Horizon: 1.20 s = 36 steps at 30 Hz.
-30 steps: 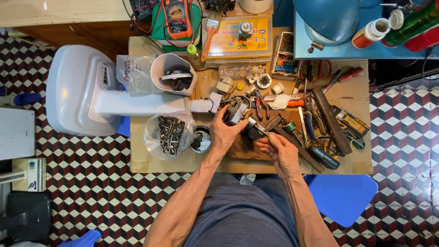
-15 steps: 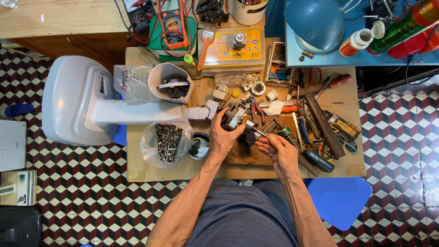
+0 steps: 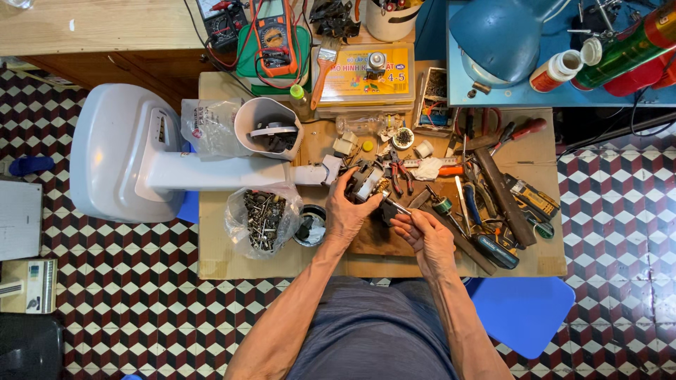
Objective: The person disassembles a small electrical motor, removes the rotor, applies lubricant to bearings, and reassembles the unit. They use a screwdriver and a small brush to clean and lubricate internal components before reattaching the housing.
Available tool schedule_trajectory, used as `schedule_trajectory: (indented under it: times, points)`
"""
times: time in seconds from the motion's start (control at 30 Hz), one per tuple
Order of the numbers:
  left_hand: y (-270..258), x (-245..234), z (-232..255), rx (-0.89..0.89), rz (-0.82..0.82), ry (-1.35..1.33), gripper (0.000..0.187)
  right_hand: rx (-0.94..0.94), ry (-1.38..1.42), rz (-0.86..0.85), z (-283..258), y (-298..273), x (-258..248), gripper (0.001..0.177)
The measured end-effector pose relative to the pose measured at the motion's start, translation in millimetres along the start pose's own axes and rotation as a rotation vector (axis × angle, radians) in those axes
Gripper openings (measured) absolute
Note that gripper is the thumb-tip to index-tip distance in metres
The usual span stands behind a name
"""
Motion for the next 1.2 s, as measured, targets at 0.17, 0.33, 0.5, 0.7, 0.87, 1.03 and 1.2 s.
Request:
schedule_trajectory:
  times: [0.17, 0.33, 0.5, 0.7, 0.87, 1.03, 1.2]
  points:
    - [0.5, -1.1, -1.4, 0.008, 0.017, 0.044, 0.078, -0.015, -0.127, 0.027, -11.7, -2.0, 19.2, 0.032]
    - [4.7, -2.5, -2.4, -0.165, -0.077, -0.132, 0.080, -0.080, -0.433, -0.047, -37.7, 0.1, 40.5, 0.037]
    - [5.9, -4.1, 1.9, -0.231, -0.153, -0.207, 0.080, -0.101, -0.638, -0.082, -59.0, -0.9, 65.6, 0.038]
    - [7.9, -4.7, -7.4, -0.394, -0.209, -0.457, 0.087, -0.448, -1.282, -0.223, -96.5, -5.0, 92.4, 0.030]
    - [11.2, -2.9, -16.0, -0.414, -0.254, -0.658, 0.086, -0.945, -1.681, -0.475, -121.5, -3.6, 111.2, 0.024]
    - [11.9, -2.5, -19.2, -0.443, -0.251, -0.712, 0.082, -0.821, -1.792, -0.551, -128.3, 6.9, 123.3, 0.033]
    - [14.2, -4.0, -18.8, -0.469, -0.242, -0.707, 0.077, -0.300, -2.087, -0.461, -119.8, 18.5, 123.5, 0.056]
Point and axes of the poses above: each hand's wrist, its own y-axis towards the middle knuckle, its own x-axis out of the palm, z = x × y, the point moved 3 cm from there along y, towards the middle knuckle, and after that the axes turned 11 degrees about -x, right-handed, at the moved point
